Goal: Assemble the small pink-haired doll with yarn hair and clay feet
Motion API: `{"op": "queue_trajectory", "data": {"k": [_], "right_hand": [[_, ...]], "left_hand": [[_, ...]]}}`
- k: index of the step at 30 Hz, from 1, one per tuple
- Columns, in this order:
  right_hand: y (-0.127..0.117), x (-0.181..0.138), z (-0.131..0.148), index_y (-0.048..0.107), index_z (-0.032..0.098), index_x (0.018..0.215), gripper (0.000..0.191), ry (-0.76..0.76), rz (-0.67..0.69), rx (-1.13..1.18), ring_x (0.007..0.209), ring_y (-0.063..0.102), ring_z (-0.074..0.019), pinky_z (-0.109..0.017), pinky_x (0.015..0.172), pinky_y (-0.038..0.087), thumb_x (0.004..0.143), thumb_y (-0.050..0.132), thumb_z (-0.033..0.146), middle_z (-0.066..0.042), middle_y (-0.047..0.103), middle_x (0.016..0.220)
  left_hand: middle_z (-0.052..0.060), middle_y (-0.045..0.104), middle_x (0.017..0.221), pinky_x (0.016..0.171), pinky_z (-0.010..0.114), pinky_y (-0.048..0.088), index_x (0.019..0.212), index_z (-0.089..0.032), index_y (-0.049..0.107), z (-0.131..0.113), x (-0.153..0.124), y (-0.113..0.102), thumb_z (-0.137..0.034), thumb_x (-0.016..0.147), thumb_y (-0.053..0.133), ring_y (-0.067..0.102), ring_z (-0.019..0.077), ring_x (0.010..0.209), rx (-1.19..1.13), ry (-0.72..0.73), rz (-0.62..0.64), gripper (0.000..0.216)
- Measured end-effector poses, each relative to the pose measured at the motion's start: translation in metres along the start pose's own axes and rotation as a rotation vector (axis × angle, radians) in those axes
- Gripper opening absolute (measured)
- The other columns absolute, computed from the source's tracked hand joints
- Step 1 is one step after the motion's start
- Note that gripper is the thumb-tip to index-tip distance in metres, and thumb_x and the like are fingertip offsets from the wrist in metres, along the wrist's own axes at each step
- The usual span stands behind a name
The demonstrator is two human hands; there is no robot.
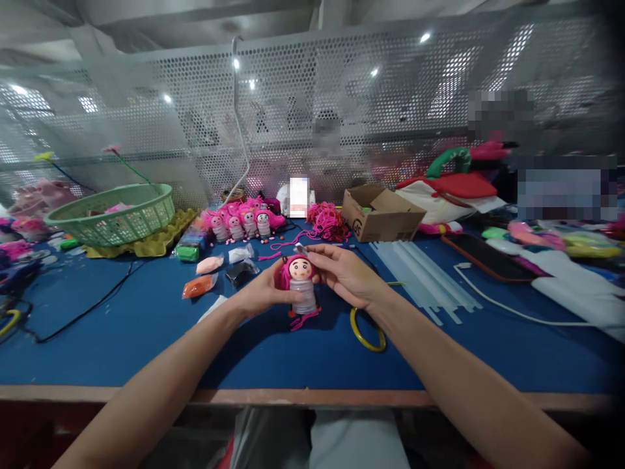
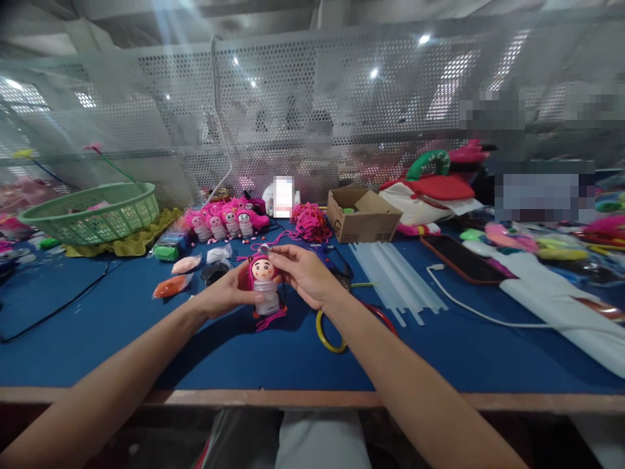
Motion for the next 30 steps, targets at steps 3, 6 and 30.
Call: {"op": "queue_trajectory", "data": {"k": [3,6,30], "right_hand": [[0.0,-0.001,0.003,0.056,0.017,0.085,0.023,-0.073,-0.046,-0.044,0.072,0.056,-0.011,-0.021,0.053,0.048,0.067,0.063,0.029,-0.002,0.058,0.083],[-0.004,-0.001,0.005,0.055,0.017,0.082,0.026,-0.15,-0.134,-0.162,0.076,0.056,-0.0139,-0.023,0.051,0.048,0.065,0.063,0.035,-0.003,0.057,0.086],[0.015,-0.021,0.014,0.062,0.018,0.073,0.015,-0.719,-0.311,-1.013,0.063,0.055,-0.0146,-0.027,0.061,0.045,0.077,0.048,0.023,-0.004,0.061,0.069]], "left_hand": [[0.01,0.059,0.101,0.063,0.028,0.047,0.115,-0.017,0.038,-0.007,0.0,-0.002,-0.02,0.054,0.075,0.06,0.0191,0.08,0.011,0.054,-0.075,0.071],[0.008,0.058,0.101,0.072,0.029,0.047,0.111,-0.016,0.041,-0.015,-0.001,-0.008,-0.019,0.053,0.075,0.058,0.0177,0.084,0.056,0.162,-0.182,0.067],[0.008,0.054,0.108,0.086,0.035,0.042,0.108,-0.017,0.043,-0.016,0.0,-0.012,-0.02,0.053,0.075,0.053,0.0206,0.099,0.14,0.283,-0.231,0.064]]}}
Point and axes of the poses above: each hand's wrist, its own x-axis towards the middle knuckle, its own y-axis out of the palm, z = x × y, the point moved 4 cm from there along x, towards the middle knuckle
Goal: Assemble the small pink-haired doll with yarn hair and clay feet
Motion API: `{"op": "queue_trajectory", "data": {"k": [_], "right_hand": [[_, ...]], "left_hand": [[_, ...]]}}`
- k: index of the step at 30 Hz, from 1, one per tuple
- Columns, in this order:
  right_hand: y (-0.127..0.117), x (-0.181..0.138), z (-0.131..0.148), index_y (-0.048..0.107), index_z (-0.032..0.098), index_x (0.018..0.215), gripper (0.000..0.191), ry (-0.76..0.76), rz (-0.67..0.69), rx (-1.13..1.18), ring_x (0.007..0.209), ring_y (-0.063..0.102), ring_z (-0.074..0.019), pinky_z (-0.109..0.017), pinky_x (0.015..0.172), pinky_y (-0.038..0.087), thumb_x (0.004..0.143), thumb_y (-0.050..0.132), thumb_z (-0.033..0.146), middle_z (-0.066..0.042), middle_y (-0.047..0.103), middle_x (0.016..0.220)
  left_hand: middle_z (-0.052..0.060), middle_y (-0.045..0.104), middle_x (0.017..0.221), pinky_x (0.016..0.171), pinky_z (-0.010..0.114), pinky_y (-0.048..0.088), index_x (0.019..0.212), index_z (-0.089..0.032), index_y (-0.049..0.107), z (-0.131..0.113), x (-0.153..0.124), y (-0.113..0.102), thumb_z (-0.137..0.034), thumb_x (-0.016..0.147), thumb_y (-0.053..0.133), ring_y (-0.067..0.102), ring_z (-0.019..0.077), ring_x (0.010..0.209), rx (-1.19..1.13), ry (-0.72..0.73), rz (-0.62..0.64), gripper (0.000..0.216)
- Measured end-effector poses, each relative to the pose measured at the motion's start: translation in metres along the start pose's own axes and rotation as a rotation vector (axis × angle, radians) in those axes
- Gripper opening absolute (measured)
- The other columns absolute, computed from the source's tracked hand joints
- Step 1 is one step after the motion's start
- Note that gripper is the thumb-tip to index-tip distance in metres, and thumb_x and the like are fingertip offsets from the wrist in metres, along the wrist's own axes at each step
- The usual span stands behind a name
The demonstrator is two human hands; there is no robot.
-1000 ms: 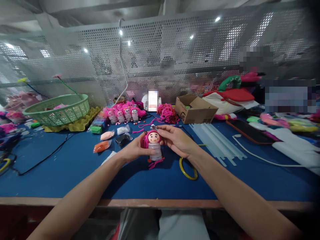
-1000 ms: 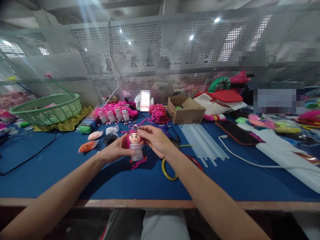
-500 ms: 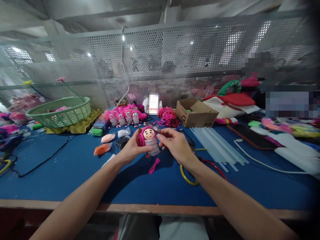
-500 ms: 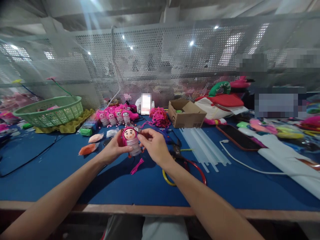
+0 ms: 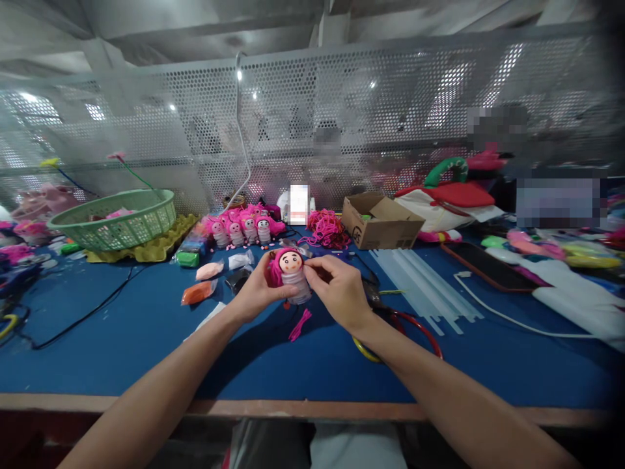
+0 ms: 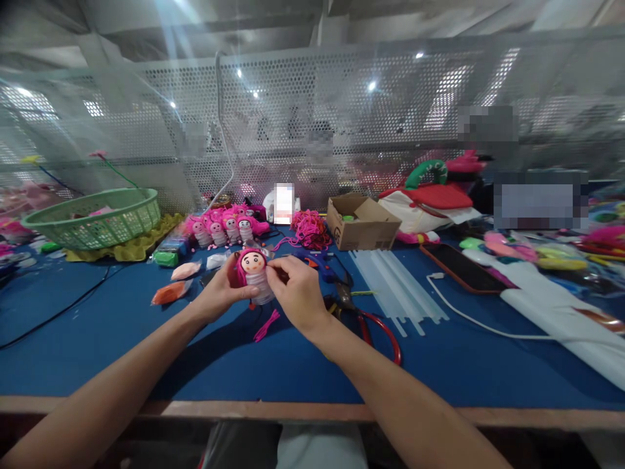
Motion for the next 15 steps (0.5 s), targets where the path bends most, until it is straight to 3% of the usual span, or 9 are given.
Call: {"op": "queue_trajectory", "data": {"k": [15], "right_hand": [[-0.0027,-0.0028,0.0069,0.062,0.02,0.095,0.023,-0.128,-0.007,-0.053,0.075,0.059,-0.0162,-0.028,0.07,0.046,0.082,0.044,0.022,-0.006,0.065,0.086]], "left_hand": [[0.007,0.053,0.111,0.087,0.034,0.042,0.11,-0.019,0.04,-0.0025,-0.0001,-0.0003,-0.018,0.054,0.074,0.052,0.0196,0.1,-0.006,0.011,-0.035,0.066]]}}
Point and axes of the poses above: each hand's wrist, its own x-axis towards the middle knuckle, its own y-axis out of the palm, z = x × y, the point moved 4 cm from there along x, towards the middle knuckle
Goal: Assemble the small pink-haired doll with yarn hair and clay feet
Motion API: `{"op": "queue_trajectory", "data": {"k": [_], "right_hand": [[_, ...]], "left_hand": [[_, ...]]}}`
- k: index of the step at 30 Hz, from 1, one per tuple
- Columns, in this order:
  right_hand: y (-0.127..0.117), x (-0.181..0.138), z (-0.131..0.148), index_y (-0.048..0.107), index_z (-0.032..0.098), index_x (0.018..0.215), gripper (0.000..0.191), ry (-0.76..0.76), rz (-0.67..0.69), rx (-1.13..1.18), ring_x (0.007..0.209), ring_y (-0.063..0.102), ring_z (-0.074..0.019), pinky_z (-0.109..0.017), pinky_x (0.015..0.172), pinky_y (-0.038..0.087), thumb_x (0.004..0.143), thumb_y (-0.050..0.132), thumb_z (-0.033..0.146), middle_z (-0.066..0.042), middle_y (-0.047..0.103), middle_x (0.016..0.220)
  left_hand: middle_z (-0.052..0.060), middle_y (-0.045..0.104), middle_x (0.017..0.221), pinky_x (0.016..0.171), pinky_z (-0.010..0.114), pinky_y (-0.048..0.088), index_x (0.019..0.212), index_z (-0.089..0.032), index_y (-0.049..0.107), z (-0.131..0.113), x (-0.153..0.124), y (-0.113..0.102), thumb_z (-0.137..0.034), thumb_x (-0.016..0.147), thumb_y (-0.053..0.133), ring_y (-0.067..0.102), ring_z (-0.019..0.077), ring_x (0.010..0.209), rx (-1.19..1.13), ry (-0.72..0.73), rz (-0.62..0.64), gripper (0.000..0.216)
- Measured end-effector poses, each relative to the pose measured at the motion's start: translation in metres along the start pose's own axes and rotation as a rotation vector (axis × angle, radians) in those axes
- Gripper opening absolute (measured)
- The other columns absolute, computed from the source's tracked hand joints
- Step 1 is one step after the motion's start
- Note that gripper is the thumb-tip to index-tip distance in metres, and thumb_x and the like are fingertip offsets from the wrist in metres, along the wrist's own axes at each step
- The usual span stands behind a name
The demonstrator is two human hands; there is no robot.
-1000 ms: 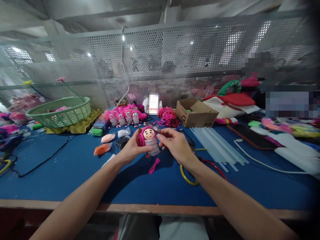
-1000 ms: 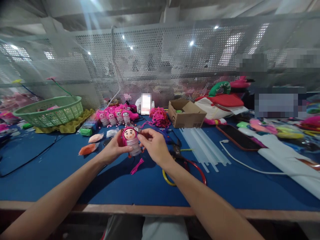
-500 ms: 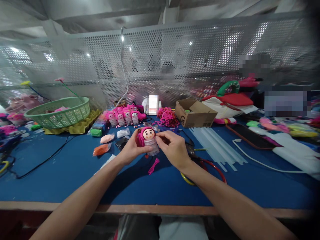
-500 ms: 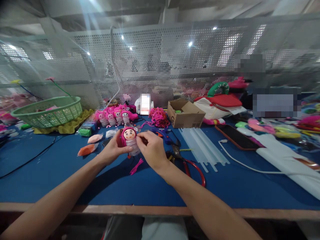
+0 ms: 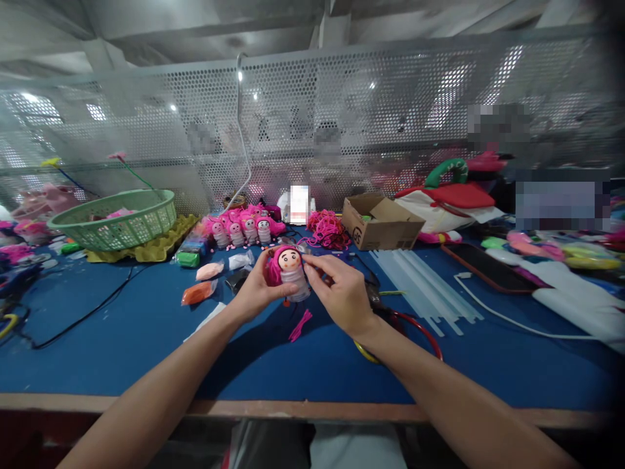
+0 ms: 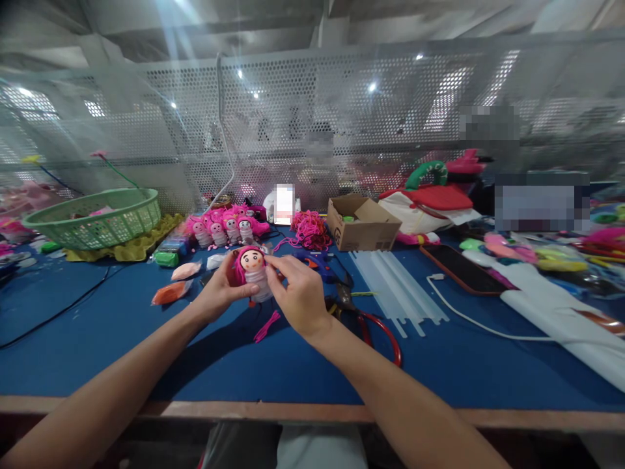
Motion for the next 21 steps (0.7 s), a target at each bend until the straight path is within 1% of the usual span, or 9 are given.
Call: {"op": "queue_trajectory", "data": {"k": [3,8,12,17,19,21], "right_hand": [[0.001,0.0,0.001,0.063,0.019,0.095,0.023,-0.009,0.002,0.035,0.079,0.058,-0.0163,-0.028,0.07,0.045,0.082,0.044,0.022,-0.006,0.065,0.086],[0.001,0.001,-0.001,0.064,0.018,0.089,0.019,0.062,-0.001,0.12,0.073,0.057,-0.0139,-0.024,0.06,0.044,0.081,0.047,0.022,-0.005,0.063,0.082],[0.002,0.001,-0.005,0.065,0.018,0.089,0.019,0.12,-0.009,0.222,0.072,0.057,-0.013,-0.023,0.055,0.043,0.08,0.049,0.022,-0.005,0.062,0.082],[0.009,-0.001,-0.013,0.066,0.019,0.091,0.02,0.249,0.013,0.371,0.08,0.057,-0.0137,-0.024,0.062,0.045,0.078,0.052,0.023,-0.004,0.062,0.087],[0.011,-0.002,-0.014,0.066,0.02,0.092,0.02,0.25,0.019,0.389,0.083,0.057,-0.0147,-0.025,0.064,0.046,0.078,0.052,0.024,-0.005,0.061,0.089],[0.012,-0.003,-0.012,0.066,0.02,0.093,0.021,0.209,0.012,0.353,0.086,0.057,-0.0155,-0.026,0.068,0.047,0.079,0.051,0.023,-0.005,0.061,0.09]], "left_hand": [[0.006,0.054,0.11,0.088,0.033,0.042,0.109,-0.02,0.041,-0.001,0.0,0.0,-0.018,0.054,0.074,0.053,0.0193,0.1,0.004,0.006,0.003,0.065],[0.006,0.054,0.111,0.086,0.033,0.043,0.11,-0.02,0.041,0.001,0.0,-0.001,-0.019,0.053,0.075,0.053,0.0197,0.1,0.002,0.012,0.002,0.067],[0.007,0.055,0.109,0.085,0.032,0.044,0.108,-0.018,0.042,0.0,0.0,0.0,-0.018,0.053,0.075,0.053,0.0201,0.099,0.012,0.025,-0.01,0.064],[0.007,0.055,0.108,0.084,0.032,0.044,0.107,-0.018,0.042,-0.001,0.0,-0.001,-0.017,0.054,0.074,0.054,0.02,0.098,0.01,0.026,-0.034,0.061],[0.007,0.056,0.107,0.084,0.032,0.045,0.107,-0.019,0.042,-0.001,0.0,-0.002,-0.018,0.055,0.074,0.054,0.02,0.096,0.006,0.023,-0.048,0.061],[0.007,0.056,0.106,0.083,0.032,0.045,0.107,-0.019,0.042,0.0,0.001,-0.003,-0.018,0.055,0.074,0.055,0.0193,0.094,-0.003,0.021,-0.055,0.061]]}}
Point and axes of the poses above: each hand's wrist, its own x-axis towards the middle knuckle, its own y-axis out of the palm, z = x × y, the point moved 4 cm from there along x, towards the middle knuckle
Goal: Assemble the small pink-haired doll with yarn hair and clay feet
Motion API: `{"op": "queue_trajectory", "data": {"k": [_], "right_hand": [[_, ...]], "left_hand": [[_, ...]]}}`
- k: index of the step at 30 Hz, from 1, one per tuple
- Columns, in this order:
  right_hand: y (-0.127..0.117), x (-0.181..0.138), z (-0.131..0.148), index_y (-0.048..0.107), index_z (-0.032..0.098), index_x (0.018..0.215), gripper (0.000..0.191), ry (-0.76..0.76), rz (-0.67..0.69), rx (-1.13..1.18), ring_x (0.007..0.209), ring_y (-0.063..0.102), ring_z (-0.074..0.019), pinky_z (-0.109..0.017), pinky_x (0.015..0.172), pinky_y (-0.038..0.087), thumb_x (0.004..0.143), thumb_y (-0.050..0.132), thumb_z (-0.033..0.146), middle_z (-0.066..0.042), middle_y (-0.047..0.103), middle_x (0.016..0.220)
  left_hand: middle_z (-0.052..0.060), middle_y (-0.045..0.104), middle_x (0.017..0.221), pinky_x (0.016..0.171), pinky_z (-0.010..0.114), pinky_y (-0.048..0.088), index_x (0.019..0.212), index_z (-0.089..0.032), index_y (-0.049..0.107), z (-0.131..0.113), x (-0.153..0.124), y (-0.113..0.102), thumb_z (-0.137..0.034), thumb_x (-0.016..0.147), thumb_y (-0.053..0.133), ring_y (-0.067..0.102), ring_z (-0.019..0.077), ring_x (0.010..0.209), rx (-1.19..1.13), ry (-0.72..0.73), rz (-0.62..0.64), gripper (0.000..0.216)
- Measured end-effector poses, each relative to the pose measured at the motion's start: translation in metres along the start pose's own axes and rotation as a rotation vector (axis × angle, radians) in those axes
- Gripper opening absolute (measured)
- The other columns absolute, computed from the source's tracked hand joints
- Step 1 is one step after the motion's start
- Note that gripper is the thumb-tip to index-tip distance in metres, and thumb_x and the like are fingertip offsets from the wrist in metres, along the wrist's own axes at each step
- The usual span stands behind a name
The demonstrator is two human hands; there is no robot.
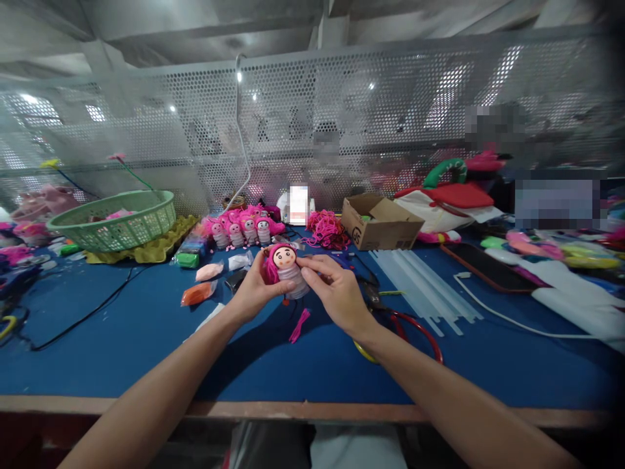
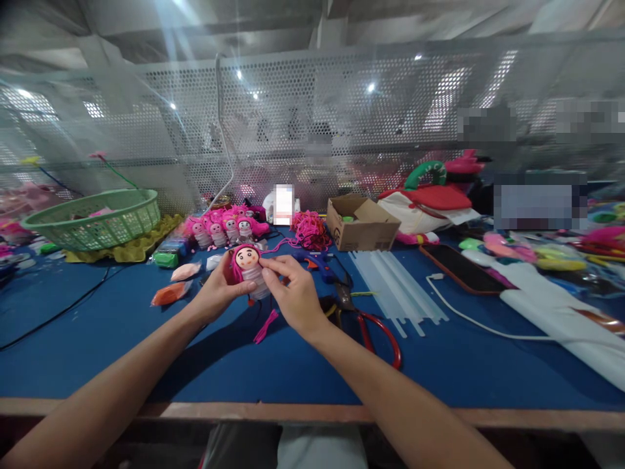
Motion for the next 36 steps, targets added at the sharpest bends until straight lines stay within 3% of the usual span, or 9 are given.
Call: {"op": "queue_trajectory", "data": {"k": [4,11,27,32,36], "right_hand": [[0.0,-0.003,0.008,0.065,0.02,0.094,0.022,-0.146,-0.042,-0.154,0.088,0.057,-0.0163,-0.031,0.078,0.046,0.08,0.047,0.02,-0.005,0.061,0.09],[0.003,-0.006,0.018,0.062,0.015,0.098,0.024,-0.325,-0.051,-0.356,0.088,0.055,-0.0191,-0.035,0.079,0.046,0.081,0.045,0.018,-0.009,0.06,0.091],[0.012,-0.01,0.006,0.051,0.015,0.115,0.036,-0.219,0.069,-0.25,0.11,0.047,-0.0201,-0.036,0.095,0.039,0.081,0.049,0.026,-0.012,0.054,0.114],[0.017,-0.012,-0.002,0.042,0.018,0.122,0.054,-0.132,0.139,-0.188,0.109,0.048,-0.0208,-0.036,0.092,0.042,0.072,0.06,0.024,-0.01,0.051,0.118],[0.018,-0.014,-0.008,0.044,0.019,0.12,0.051,-0.113,0.094,-0.176,0.106,0.051,-0.0207,-0.037,0.09,0.044,0.071,0.058,0.019,-0.009,0.054,0.116]], "left_hand": [[0.006,0.056,0.106,0.082,0.032,0.046,0.107,-0.019,0.042,0.0,0.0,0.001,-0.018,0.055,0.074,0.056,0.0177,0.092,-0.022,-0.001,-0.008,0.061],[0.006,0.057,0.103,0.084,0.031,0.045,0.107,-0.019,0.043,-0.001,0.0,0.0,-0.019,0.055,0.074,0.056,0.0169,0.091,0.022,0.022,-0.026,0.06],[0.009,0.054,0.114,0.088,0.035,0.043,0.111,-0.019,0.04,0.0,0.003,-0.006,-0.02,0.055,0.074,0.053,0.0216,0.102,0.05,0.067,-0.06,0.066],[0.008,0.057,0.106,0.084,0.035,0.045,0.109,-0.017,0.041,0.001,0.002,-0.005,-0.021,0.053,0.074,0.055,0.0212,0.096,0.036,0.022,-0.089,0.064],[0.007,0.057,0.104,0.084,0.035,0.045,0.106,-0.017,0.043,-0.003,0.001,-0.002,-0.019,0.052,0.074,0.055,0.0208,0.095,0.065,0.008,-0.1,0.062]]}}
Point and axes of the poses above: each hand's wrist, its own x-axis towards the middle knuckle, its own y-axis out of the palm, z = x × y, the point moved 4 cm from there along x, towards the middle knuckle
